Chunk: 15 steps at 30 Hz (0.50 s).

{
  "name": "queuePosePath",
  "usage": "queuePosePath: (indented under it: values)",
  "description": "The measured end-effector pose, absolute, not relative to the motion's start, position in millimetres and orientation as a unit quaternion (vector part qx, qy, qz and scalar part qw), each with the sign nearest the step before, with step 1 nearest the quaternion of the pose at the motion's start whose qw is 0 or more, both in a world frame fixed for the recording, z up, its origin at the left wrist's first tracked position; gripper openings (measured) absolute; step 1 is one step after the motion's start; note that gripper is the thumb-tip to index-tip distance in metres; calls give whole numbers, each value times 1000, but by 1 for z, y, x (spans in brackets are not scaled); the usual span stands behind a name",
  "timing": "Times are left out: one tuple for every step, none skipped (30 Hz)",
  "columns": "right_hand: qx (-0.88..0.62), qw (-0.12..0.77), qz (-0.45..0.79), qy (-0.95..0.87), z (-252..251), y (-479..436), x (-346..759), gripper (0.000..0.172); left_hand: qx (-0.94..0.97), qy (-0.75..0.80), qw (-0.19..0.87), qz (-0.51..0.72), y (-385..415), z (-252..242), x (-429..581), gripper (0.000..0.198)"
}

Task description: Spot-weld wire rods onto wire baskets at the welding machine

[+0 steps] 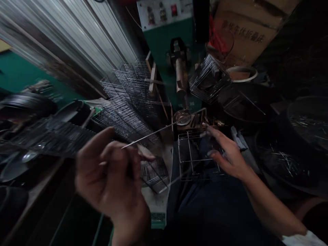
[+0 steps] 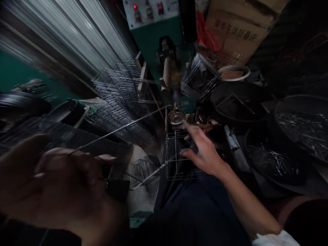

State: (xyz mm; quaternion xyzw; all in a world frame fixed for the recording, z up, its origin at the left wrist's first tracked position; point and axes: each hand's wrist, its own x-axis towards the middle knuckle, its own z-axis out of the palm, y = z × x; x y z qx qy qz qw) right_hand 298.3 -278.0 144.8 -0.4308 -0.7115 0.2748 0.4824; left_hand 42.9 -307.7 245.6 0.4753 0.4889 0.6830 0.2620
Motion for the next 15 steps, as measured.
queuePosePath:
  values:
    - [-429,502,272,-700,147,-281,294,61,471,469,289,689,-301,243,48,32]
    - [-441,526,276,-673,146,-283,292,53,460,445,326,696,-292,236,51,32]
    - [-460,549,288,-636,142,-285,293,47,449,425,374,691,-282,225,53,34]
    - [-483,564,307,-595,135,-286,297,43,441,417,429,669,-273,211,55,39]
    - [-506,567,329,-560,127,-285,301,43,428,421,479,641,-264,193,56,45]
    - [-525,561,347,-537,117,-284,307,44,416,434,511,615,-257,174,57,52]
    - [-543,551,352,-527,107,-281,313,46,410,459,523,590,-251,155,58,57]
    - [-561,541,343,-525,98,-278,318,46,421,486,527,556,-247,136,59,62]
    - [-579,528,322,-532,91,-275,323,46,442,511,518,524,-243,119,61,63]
    - [-597,511,292,-545,85,-272,327,45,468,535,496,498,-240,104,62,62]
    - [-613,490,257,-564,81,-269,330,44,497,555,468,476,-236,93,62,60]
    - [-626,467,223,-583,79,-266,332,43,524,571,434,459,-232,86,62,57]
    - [-638,442,194,-600,78,-263,333,43,550,584,399,444,-228,81,62,53]
    - [-648,415,175,-614,78,-260,334,43,576,595,368,424,-225,79,61,49]
    - [-656,390,163,-626,78,-259,335,43,601,602,342,400,-222,79,60,45]
